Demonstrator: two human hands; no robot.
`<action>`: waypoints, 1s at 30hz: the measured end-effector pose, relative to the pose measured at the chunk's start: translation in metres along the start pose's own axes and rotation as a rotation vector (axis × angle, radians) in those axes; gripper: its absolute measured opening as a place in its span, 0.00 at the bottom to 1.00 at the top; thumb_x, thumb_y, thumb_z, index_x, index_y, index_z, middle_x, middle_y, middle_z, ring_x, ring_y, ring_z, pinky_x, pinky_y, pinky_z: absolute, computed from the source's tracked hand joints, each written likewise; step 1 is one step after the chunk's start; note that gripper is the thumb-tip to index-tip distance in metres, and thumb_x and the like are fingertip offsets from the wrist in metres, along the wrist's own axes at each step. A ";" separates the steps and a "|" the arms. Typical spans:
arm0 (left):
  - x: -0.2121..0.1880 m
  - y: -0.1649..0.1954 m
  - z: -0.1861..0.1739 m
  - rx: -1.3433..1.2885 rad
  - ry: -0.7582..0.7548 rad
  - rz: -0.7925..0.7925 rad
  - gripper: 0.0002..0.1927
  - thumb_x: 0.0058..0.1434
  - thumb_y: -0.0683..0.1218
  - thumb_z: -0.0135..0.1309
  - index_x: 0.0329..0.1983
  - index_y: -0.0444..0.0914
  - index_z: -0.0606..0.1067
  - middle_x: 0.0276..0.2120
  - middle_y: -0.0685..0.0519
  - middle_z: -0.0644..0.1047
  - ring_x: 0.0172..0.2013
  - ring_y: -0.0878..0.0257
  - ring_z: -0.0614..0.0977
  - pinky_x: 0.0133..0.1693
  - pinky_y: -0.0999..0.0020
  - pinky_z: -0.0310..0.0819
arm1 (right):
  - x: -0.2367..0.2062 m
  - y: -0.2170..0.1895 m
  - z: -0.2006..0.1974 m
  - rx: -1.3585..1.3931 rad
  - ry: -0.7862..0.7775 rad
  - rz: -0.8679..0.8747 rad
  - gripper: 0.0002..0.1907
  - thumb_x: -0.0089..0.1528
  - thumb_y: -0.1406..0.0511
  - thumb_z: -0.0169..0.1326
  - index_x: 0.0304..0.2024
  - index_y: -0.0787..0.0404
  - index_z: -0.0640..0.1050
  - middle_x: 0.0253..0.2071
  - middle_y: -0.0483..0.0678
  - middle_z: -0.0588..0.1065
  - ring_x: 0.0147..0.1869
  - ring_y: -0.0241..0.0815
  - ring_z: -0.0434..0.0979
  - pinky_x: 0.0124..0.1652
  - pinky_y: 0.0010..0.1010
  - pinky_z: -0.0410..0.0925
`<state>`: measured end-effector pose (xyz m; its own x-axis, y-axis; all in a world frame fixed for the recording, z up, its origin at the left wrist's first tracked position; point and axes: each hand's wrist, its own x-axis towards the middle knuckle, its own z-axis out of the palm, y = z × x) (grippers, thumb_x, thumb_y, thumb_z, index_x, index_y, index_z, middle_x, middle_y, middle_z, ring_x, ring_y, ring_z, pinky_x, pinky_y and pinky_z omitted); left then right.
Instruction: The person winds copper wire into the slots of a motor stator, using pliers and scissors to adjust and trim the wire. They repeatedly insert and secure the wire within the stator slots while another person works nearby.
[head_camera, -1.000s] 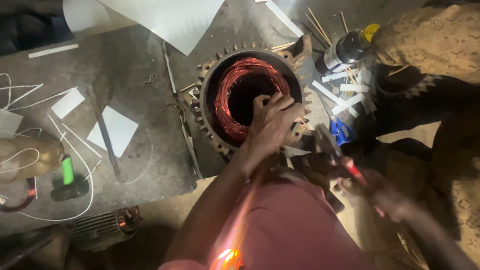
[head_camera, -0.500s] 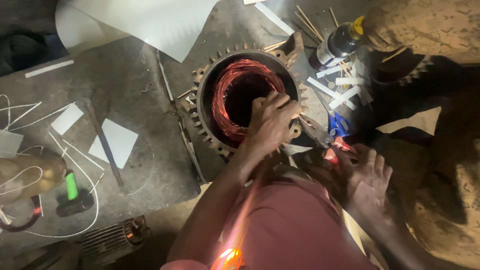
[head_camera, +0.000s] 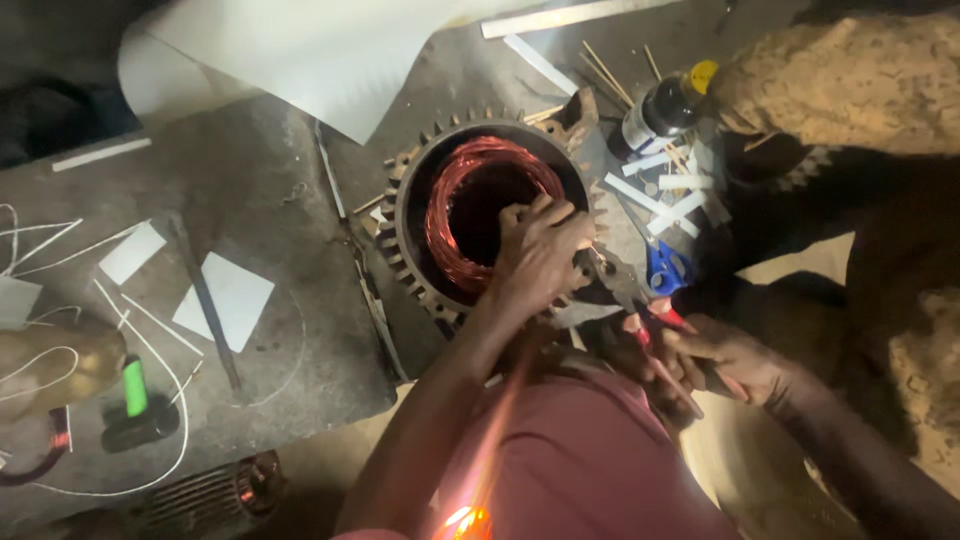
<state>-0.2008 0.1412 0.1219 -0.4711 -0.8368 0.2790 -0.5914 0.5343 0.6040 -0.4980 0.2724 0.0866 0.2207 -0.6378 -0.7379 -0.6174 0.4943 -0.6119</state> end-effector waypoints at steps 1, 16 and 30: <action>0.001 0.000 0.000 -0.005 -0.015 -0.031 0.23 0.41 0.53 0.72 0.41 0.45 0.79 0.39 0.56 0.77 0.48 0.56 0.76 0.49 0.48 0.62 | -0.004 -0.001 -0.002 0.147 -0.101 -0.022 0.26 0.67 0.50 0.50 0.57 0.61 0.79 0.38 0.53 0.80 0.45 0.47 0.82 0.50 0.39 0.76; -0.006 -0.003 0.002 -0.055 0.098 0.058 0.11 0.52 0.36 0.56 0.37 0.42 0.77 0.34 0.55 0.75 0.44 0.55 0.76 0.46 0.52 0.62 | -0.055 -0.081 0.066 -0.872 0.802 -0.162 0.28 0.58 0.52 0.58 0.58 0.53 0.76 0.57 0.58 0.70 0.54 0.61 0.73 0.52 0.54 0.71; 0.001 0.000 -0.005 -0.046 0.111 0.058 0.14 0.49 0.50 0.67 0.37 0.44 0.77 0.35 0.55 0.76 0.45 0.54 0.77 0.50 0.50 0.61 | -0.027 -0.051 0.015 -0.171 0.045 0.019 0.22 0.67 0.53 0.47 0.63 0.47 0.72 0.51 0.52 0.73 0.36 0.48 0.81 0.32 0.37 0.78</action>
<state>-0.1978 0.1394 0.1259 -0.4269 -0.8143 0.3933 -0.5337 0.5780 0.6173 -0.4610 0.2737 0.1332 0.1760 -0.6573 -0.7328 -0.7414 0.4012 -0.5379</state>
